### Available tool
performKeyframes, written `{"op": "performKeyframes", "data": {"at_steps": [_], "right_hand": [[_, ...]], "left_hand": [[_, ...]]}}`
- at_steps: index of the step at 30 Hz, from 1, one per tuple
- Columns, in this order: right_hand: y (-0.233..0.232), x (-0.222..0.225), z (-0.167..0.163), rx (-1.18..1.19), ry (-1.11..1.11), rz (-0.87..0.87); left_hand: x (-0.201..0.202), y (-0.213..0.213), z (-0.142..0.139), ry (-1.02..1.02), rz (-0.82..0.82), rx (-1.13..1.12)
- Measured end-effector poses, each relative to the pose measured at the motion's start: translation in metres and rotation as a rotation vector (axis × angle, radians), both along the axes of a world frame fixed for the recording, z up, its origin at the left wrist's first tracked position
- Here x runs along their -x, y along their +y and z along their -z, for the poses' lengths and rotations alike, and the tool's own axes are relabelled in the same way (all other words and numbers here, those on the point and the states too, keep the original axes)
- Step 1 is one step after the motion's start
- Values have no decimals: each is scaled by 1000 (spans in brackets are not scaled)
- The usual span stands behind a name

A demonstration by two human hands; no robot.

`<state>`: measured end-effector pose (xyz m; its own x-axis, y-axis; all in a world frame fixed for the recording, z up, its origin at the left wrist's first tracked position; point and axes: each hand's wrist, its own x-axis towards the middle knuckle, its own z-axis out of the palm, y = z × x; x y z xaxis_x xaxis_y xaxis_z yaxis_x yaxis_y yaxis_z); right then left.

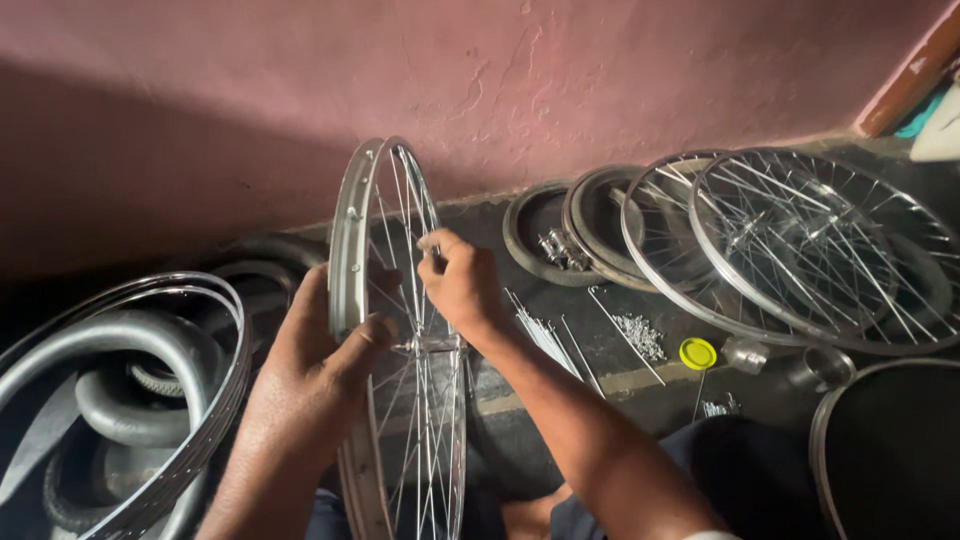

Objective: The person sits on the floor lacing a bicycle wheel, threading spokes through the hub flange and inserting them one at a time into the rim eyelets while rotating the wheel. They hold the rim steady with one hand and feed spokes from a bundle on the floor.

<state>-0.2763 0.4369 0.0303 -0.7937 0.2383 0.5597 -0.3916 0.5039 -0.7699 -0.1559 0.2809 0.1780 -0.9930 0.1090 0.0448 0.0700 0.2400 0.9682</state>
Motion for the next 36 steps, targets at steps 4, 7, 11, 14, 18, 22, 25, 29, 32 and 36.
{"op": "performKeyframes", "data": {"at_steps": [4,7,11,14,18,22,25,29,32,36], "right_hand": [[-13,-5,-9,-35,179,103],[-17,-16,-10,-9,199,40],[-16,-38,-3,-101,354,-46],[-21,-50,-3,-106,351,-38],[-19,-63,0,-218,419,-118],[16,-71,27,-248,411,-316],[56,-61,61,-170,265,-216],[74,-37,115,-202,-149,-119],[61,-26,147,298,-730,-339],[64,-21,166,487,-677,-369]], "left_hand": [[-15,-8,35,84,59,-196],[-50,1,53,306,93,-189],[-53,11,47,388,-167,-34],[-17,-10,26,307,-231,97],[27,-15,23,115,-68,6],[38,-8,31,-98,66,-268],[36,-10,31,-63,-11,-245],[36,-10,34,-64,-52,-135],[38,0,28,-51,-14,-136],[37,0,-8,-46,27,-103]]}}
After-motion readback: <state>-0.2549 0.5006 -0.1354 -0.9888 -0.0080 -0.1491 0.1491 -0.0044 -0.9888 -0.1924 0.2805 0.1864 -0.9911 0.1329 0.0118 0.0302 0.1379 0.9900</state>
